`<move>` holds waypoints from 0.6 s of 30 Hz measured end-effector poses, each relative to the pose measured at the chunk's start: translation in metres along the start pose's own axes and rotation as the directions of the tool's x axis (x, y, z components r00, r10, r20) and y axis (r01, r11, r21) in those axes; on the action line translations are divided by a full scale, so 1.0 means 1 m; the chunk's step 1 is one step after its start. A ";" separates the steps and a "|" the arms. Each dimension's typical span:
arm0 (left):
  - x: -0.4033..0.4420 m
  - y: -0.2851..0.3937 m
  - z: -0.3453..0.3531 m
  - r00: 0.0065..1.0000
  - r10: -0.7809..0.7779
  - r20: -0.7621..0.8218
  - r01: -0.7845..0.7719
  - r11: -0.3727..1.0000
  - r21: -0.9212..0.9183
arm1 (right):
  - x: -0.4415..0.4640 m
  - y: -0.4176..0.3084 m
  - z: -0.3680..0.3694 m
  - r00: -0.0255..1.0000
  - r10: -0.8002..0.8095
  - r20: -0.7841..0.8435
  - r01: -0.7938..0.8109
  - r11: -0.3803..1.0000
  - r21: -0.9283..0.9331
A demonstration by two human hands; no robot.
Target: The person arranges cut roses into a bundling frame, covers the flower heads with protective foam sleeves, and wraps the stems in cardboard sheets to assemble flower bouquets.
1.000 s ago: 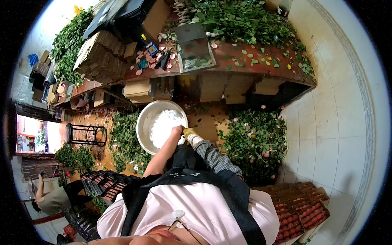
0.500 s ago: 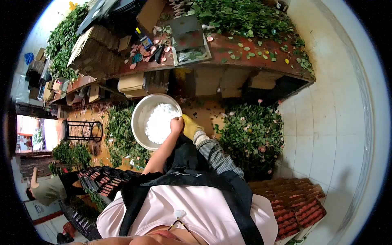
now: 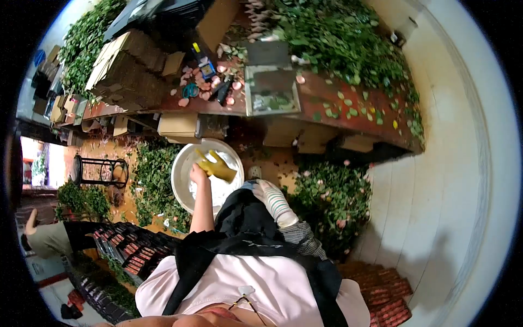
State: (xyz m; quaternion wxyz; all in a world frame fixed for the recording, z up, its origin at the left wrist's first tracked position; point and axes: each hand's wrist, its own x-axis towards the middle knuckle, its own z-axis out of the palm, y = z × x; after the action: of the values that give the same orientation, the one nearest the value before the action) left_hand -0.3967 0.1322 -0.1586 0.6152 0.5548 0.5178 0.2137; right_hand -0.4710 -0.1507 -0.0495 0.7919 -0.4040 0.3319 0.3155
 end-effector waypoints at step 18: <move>0.097 0.174 0.164 0.762 0.541 0.356 -0.600 0.797 0.072 | 0.106 -0.132 0.132 0.976 -0.165 0.145 0.176 0.982 -0.070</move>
State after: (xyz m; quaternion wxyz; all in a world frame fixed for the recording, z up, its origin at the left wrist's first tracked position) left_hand -0.1635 0.1889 -0.0654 0.5422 0.7667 0.2350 0.2511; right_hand -0.2725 -0.0770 -0.0159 0.8198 -0.4405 0.2267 0.2872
